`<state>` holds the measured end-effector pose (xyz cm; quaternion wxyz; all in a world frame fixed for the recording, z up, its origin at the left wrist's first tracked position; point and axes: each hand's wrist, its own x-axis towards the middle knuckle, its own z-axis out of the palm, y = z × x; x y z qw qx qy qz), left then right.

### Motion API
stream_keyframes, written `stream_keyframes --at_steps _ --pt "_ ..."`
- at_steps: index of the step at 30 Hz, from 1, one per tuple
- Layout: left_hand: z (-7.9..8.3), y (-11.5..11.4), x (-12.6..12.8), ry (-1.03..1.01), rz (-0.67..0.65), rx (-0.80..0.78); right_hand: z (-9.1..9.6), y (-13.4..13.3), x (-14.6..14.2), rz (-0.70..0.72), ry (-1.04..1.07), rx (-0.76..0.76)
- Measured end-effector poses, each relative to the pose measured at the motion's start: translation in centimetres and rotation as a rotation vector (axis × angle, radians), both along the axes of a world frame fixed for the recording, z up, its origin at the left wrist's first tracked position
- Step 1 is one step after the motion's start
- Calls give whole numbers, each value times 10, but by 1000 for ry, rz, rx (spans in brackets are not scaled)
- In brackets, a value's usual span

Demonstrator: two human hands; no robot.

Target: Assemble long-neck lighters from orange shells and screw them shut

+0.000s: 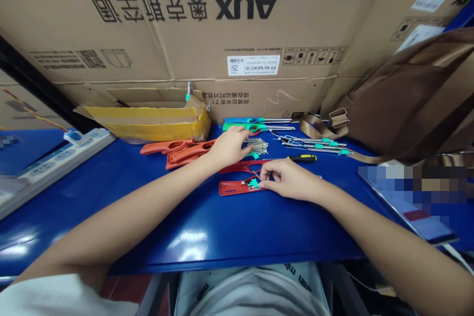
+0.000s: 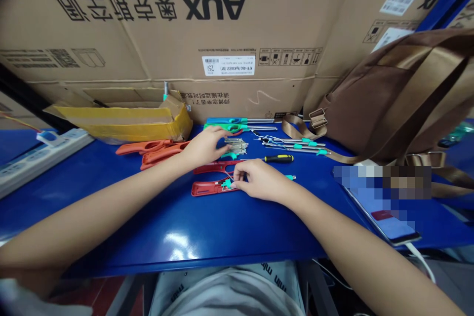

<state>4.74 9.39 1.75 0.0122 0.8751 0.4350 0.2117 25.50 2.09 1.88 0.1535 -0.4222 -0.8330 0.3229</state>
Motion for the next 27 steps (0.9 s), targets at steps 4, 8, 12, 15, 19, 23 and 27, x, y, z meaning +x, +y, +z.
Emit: stream_keyframes --at_steps 4,8,12,15,19,23,27 --pt "-6 17 14 11 -17 -46 2 -1 -1 -8 -11 3" --pt "-6 24 16 -7 -46 -79 2 -2 -1 -4 -9 27" --pt "0 16 6 -53 -63 -114 1 -2 0 -1 -10 47" --pt "5 -4 -7 -85 -81 -129 0 -2 0 4 -12 62" --pt "8 -42 -28 -150 -133 -182 -2 -1 1 24 2 97" --pt "6 -74 -44 -270 -174 -320 -3 -2 2 42 11 116" --pt "0 -87 -53 -311 -209 -343 -2 -2 1 -2 22 63"
